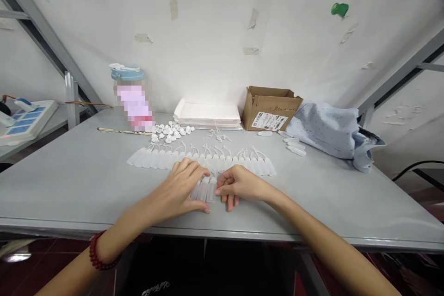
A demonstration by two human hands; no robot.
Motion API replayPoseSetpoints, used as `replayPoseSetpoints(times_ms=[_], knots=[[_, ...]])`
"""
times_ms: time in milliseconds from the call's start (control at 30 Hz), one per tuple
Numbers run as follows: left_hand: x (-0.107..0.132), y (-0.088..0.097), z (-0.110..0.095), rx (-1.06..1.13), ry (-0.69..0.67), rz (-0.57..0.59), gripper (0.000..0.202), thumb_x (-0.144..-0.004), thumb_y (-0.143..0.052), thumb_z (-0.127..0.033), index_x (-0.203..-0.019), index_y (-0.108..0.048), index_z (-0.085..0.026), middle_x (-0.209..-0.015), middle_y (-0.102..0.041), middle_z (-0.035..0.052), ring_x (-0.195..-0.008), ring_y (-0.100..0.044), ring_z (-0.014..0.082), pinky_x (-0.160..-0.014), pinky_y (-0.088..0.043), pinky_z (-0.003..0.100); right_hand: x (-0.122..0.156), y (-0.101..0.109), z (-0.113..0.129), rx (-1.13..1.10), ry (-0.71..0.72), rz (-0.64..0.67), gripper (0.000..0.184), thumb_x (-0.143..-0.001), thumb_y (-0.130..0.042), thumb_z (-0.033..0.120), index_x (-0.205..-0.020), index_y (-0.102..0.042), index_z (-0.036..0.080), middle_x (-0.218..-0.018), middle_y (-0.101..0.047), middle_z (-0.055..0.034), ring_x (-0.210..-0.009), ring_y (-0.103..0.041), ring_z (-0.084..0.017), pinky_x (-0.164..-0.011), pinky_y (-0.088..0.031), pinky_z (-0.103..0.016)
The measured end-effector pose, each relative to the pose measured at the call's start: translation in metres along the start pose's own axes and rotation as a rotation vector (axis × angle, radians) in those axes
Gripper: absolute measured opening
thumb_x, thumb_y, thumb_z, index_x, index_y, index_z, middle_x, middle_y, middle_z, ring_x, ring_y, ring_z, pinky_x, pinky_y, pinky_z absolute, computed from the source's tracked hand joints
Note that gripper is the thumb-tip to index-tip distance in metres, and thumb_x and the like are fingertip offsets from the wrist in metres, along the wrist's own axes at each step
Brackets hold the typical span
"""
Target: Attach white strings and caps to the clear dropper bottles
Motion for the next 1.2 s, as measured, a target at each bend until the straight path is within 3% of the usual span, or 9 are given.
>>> replayPoseSetpoints(times_ms=[167,333,467,567,667,733,800,1000,1200], knots=[[-0.001,0.006,0.000,0.050,0.035,0.004,0.065,-0.066,-0.066,-0.067,-0.109,-0.052,-0.022,-0.101,-0.054,0.0057,-0.097,-0.043,0.0249,-0.083,-0.039,0.037,0.000,0.002,0.000,-0.002,0.007,0.004,0.032,-0.069,-0.075,0.039,-0.071,-0.060,0.011,-0.055,-0.062,0.0010,-0.044,-0.062,-0.010,-0.040,-0.044,-0.018],[-0.010,0.024,0.007,0.066,0.097,-0.021,0.065,-0.064,-0.067,-0.068,-0.108,-0.053,-0.022,-0.100,-0.053,0.0061,-0.099,-0.042,0.0264,-0.079,-0.041,0.036,0.009,0.016,0.008,0.014,0.038,-0.040,0.033,-0.069,-0.075,0.041,-0.068,-0.061,0.010,-0.056,-0.064,-0.0009,-0.045,-0.062,-0.011,-0.042,-0.044,-0.019],[-0.033,0.043,0.021,0.077,0.144,-0.095,0.053,-0.076,-0.058,-0.063,-0.108,-0.055,-0.021,-0.099,-0.053,0.0064,-0.099,-0.043,0.0256,-0.082,-0.040,0.038,0.024,0.045,0.015,0.021,0.091,-0.197,0.029,-0.070,-0.074,0.038,-0.069,-0.063,0.011,-0.059,-0.066,-0.0018,-0.047,-0.063,-0.011,-0.043,-0.044,-0.020],[-0.059,0.048,0.036,0.078,0.136,-0.061,0.041,-0.082,-0.052,-0.054,-0.107,-0.056,-0.021,-0.101,-0.055,0.0067,-0.104,-0.042,0.0266,-0.082,-0.040,0.038,0.034,0.075,0.015,0.024,0.122,-0.389,0.026,-0.072,-0.071,0.037,-0.069,-0.062,0.013,-0.060,-0.066,-0.0026,-0.047,-0.062,-0.011,-0.044,-0.043,-0.020],[-0.087,0.046,0.051,0.022,0.111,-0.048,0.029,-0.083,-0.051,-0.043,-0.100,-0.061,-0.021,-0.098,-0.058,0.0061,-0.104,-0.042,0.0271,-0.088,-0.035,0.041,0.039,0.106,0.007,0.037,0.144,-0.636,0.022,-0.073,-0.070,0.033,-0.070,-0.062,0.013,-0.064,-0.066,-0.0037,-0.046,-0.059,-0.010,-0.045,-0.044,-0.022],[-0.102,0.041,0.058,-0.034,0.108,-0.019,0.023,-0.083,-0.050,-0.035,-0.095,-0.064,-0.021,-0.095,-0.060,0.0066,-0.102,-0.042,0.0280,-0.090,-0.032,0.044,0.041,0.124,-0.002,0.122,0.107,-0.828,0.017,-0.075,-0.067,0.028,-0.069,-0.061,0.014,-0.065,-0.066,-0.0048,-0.046,-0.058,-0.010,-0.046,-0.043,-0.023],[-0.115,0.035,0.064,-0.076,0.093,0.007,0.023,-0.081,-0.049,-0.030,-0.095,-0.066,-0.021,-0.091,-0.060,0.0077,-0.099,-0.043,0.0288,-0.088,-0.031,0.045,0.042,0.140,-0.011,0.249,0.064,-0.939,0.013,-0.078,-0.060,0.022,-0.069,-0.061,0.014,-0.067,-0.068,-0.0068,-0.050,-0.059,-0.012,-0.049,-0.044,-0.024],[-0.138,0.019,0.066,-0.233,-0.010,0.003,0.030,-0.081,-0.047,-0.023,-0.102,-0.068,-0.021,-0.090,-0.057,0.0117,-0.097,-0.041,0.0303,-0.079,-0.033,0.041,0.042,0.168,-0.034,0.630,0.006,-1.112,0.014,-0.077,-0.052,0.014,-0.076,-0.067,0.013,-0.078,-0.071,-0.0111,-0.072,-0.066,-0.022,-0.070,-0.048,-0.034],[-0.148,0.011,0.065,-0.289,-0.050,0.034,0.025,-0.081,-0.048,-0.021,-0.094,-0.069,-0.019,-0.092,-0.058,0.0127,-0.096,-0.043,0.0290,-0.078,-0.035,0.039,0.039,0.181,-0.050,0.851,-0.044,-1.153,0.024,-0.076,-0.051,0.009,-0.092,-0.069,0.010,-0.099,-0.069,-0.0174,-0.094,-0.063,-0.030,-0.080,-0.046,-0.038]])
Point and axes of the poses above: each hand's wrist, its own x-axis away from the middle knuckle, its own y-axis out of the back of the hand, z = x × y, the point moved 2 cm from there along -x, towards the middle knuckle
